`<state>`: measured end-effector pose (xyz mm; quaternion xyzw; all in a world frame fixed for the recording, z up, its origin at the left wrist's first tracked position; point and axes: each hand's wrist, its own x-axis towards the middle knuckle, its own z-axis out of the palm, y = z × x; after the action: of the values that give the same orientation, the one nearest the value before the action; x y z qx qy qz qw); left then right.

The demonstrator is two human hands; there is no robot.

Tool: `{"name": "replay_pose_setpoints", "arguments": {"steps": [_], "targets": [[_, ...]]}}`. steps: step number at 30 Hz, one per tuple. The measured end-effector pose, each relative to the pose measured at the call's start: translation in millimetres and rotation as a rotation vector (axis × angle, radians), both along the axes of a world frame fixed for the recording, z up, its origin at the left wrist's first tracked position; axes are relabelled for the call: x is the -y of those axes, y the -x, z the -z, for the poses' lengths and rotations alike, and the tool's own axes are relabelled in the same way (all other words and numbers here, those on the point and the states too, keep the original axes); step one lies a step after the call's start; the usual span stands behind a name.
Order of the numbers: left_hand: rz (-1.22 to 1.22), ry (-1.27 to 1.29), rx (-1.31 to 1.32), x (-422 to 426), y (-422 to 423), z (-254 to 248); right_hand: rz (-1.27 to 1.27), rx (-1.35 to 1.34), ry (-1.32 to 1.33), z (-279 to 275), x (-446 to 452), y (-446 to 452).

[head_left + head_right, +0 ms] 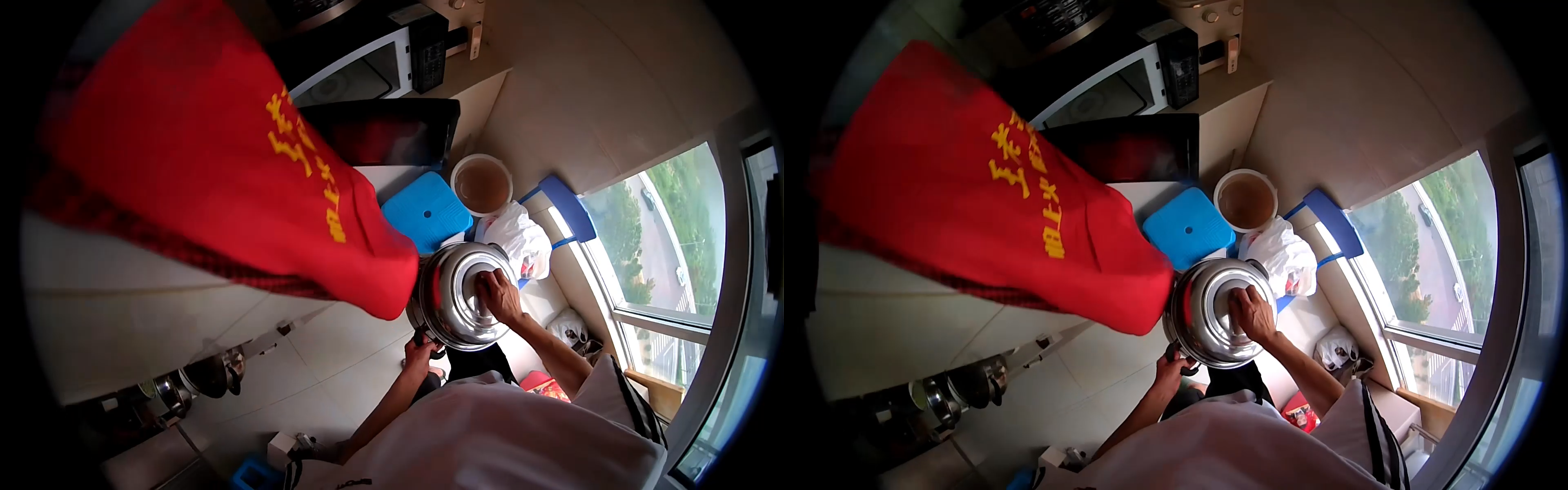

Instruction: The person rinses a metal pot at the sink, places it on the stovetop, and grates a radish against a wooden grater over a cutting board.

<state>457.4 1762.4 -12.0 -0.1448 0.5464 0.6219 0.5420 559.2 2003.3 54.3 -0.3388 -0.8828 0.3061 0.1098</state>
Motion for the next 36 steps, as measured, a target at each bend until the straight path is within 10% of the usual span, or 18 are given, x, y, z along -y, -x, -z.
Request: {"name": "replay_pose_setpoints", "arguments": {"steps": [9, 24, 29, 32, 36], "targets": [[-0.091, 0.066, -0.358, 201, -58, 38, -0.108, -0.025, 0.113, 2, 184, -28], [-0.260, 0.091, -0.478, 295, -113, -98, -0.712, -0.118, 0.022, -55, 223, 104], [-0.257, 0.086, -0.498, 294, -130, -139, -1.186, 0.651, 0.355, 28, 209, 226], [-0.206, 0.118, -0.513, 298, -140, -136, -0.786, 1.219, 0.717, 34, 233, 237], [-0.156, 0.167, -0.528, 307, -143, -132, -0.962, 1.031, 0.650, 131, 205, 207]]}}
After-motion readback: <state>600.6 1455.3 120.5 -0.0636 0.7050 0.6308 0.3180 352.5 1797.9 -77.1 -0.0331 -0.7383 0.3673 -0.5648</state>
